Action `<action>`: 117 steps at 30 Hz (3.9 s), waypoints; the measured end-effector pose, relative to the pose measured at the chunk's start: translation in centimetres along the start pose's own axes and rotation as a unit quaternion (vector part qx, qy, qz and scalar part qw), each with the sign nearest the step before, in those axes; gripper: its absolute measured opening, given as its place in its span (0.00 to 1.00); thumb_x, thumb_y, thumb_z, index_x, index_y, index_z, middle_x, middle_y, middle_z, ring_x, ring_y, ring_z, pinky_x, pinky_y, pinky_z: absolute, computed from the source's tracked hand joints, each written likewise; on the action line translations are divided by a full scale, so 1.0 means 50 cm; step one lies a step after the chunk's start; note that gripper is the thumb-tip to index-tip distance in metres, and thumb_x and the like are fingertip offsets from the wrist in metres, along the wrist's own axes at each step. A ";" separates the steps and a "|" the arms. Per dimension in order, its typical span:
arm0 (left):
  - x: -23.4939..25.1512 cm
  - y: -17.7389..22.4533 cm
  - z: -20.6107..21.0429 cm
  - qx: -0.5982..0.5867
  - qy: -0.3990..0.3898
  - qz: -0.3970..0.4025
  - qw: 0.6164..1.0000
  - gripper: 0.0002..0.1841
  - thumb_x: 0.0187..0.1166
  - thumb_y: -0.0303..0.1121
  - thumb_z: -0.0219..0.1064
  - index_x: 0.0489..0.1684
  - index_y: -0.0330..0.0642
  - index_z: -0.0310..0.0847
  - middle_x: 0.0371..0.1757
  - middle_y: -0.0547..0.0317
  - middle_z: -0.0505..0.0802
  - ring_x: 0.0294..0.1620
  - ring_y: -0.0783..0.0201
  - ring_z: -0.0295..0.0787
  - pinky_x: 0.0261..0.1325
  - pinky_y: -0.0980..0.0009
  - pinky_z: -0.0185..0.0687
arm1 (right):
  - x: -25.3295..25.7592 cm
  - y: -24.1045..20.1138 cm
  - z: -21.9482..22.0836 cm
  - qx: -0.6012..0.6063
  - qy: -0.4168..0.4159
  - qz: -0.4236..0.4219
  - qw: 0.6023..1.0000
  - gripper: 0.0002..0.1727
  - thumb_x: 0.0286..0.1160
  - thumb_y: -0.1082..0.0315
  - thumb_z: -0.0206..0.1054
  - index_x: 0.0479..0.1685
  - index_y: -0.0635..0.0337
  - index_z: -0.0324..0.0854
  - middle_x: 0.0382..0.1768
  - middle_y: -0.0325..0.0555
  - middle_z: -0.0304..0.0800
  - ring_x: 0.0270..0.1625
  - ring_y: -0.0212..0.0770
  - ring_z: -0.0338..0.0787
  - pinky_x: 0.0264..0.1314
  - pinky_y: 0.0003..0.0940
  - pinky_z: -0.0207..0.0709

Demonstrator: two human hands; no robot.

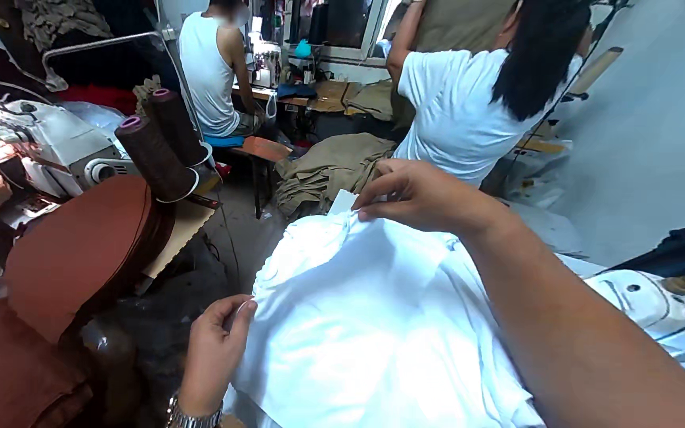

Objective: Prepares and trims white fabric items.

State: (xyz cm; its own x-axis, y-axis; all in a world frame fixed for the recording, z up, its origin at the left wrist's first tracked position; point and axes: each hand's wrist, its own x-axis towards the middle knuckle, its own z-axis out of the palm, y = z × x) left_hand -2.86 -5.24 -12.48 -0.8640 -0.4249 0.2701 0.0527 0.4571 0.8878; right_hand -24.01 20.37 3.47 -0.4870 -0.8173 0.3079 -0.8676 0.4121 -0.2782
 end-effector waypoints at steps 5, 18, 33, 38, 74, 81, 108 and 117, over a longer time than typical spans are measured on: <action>-0.006 0.015 -0.011 -0.026 0.059 0.042 0.997 0.11 0.66 0.30 0.76 0.46 0.44 0.91 0.37 0.67 0.93 0.33 0.77 0.89 0.37 0.80 0.86 | -0.038 -0.026 -0.004 -0.009 0.061 -0.016 0.998 0.04 0.71 0.69 0.73 0.35 0.56 0.93 0.33 0.40 0.87 0.38 0.32 0.85 0.44 0.32 0.80; -0.026 0.019 -0.026 -0.052 -0.002 0.103 0.993 0.07 0.71 0.40 0.73 0.34 0.49 0.92 0.30 0.71 0.92 0.26 0.78 0.86 0.29 0.82 0.84 | -0.114 -0.061 0.026 0.034 0.141 0.048 0.988 0.04 0.72 0.72 0.72 0.39 0.63 0.92 0.33 0.43 0.86 0.36 0.31 0.83 0.42 0.25 0.78; -0.058 0.156 0.011 0.029 0.023 0.205 0.978 0.09 0.84 0.32 0.60 0.47 0.38 0.85 0.37 0.67 0.89 0.33 0.86 0.82 0.37 0.90 0.80 | -0.272 -0.047 -0.004 0.269 0.317 -0.046 0.908 0.09 0.77 0.73 0.67 0.47 0.51 0.91 0.44 0.28 0.94 0.37 0.20 0.87 0.37 0.16 0.82; -0.058 0.220 0.004 -0.140 -0.161 0.394 0.894 0.09 0.92 0.39 0.54 0.47 0.50 0.79 0.49 0.72 0.87 0.55 0.81 0.84 0.60 0.83 0.78 | -0.323 0.005 0.014 0.461 0.301 -0.187 0.814 0.08 0.82 0.62 0.67 0.50 0.48 0.90 0.42 0.38 0.95 0.45 0.38 0.94 0.51 0.37 0.89; 0.001 0.237 0.181 -0.218 -0.118 0.375 0.894 0.05 0.78 0.33 0.71 0.45 0.49 0.92 0.39 0.71 0.88 0.40 0.81 0.84 0.46 0.85 0.84 | -0.222 -0.086 0.088 0.607 0.047 -0.037 0.792 0.14 0.69 0.81 0.66 0.48 0.54 0.73 0.38 0.35 0.86 0.36 0.24 0.86 0.40 0.17 0.82; 0.013 0.224 0.188 -0.223 -0.066 0.333 0.914 0.07 0.82 0.30 0.64 0.46 0.46 0.88 0.55 0.71 0.91 0.58 0.77 0.87 0.60 0.79 0.86 | -0.282 -0.123 0.037 0.323 0.275 -0.018 0.905 0.11 0.77 0.54 0.73 0.43 0.51 0.84 0.42 0.27 0.85 0.42 0.19 0.83 0.41 0.15 0.80; -0.019 0.258 0.189 -0.550 -0.266 -0.024 0.791 0.14 0.90 0.29 0.52 0.49 0.45 0.88 0.34 0.60 0.94 0.37 0.73 0.93 0.46 0.76 0.91 | -0.353 -0.213 0.133 0.287 0.479 0.131 0.819 0.18 0.62 0.77 0.75 0.51 0.48 0.82 0.37 0.32 0.92 0.38 0.26 0.91 0.42 0.20 0.88; -0.025 0.259 0.218 -0.233 -0.291 0.223 0.901 0.08 0.71 0.41 0.78 0.42 0.52 0.90 0.28 0.77 0.87 0.25 0.85 0.78 0.29 0.89 0.76 | -0.352 -0.221 0.149 0.277 0.456 0.113 0.838 0.18 0.66 0.77 0.70 0.52 0.48 0.74 0.36 0.30 0.90 0.39 0.22 0.90 0.43 0.15 0.84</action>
State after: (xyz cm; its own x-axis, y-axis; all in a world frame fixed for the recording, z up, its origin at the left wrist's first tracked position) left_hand -6.57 9.72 -5.37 -0.8141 0.2636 0.5174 0.5464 0.0462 0.8362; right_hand -5.09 27.21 -5.64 -0.7259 0.0092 0.6877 -0.6862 0.0585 -0.7251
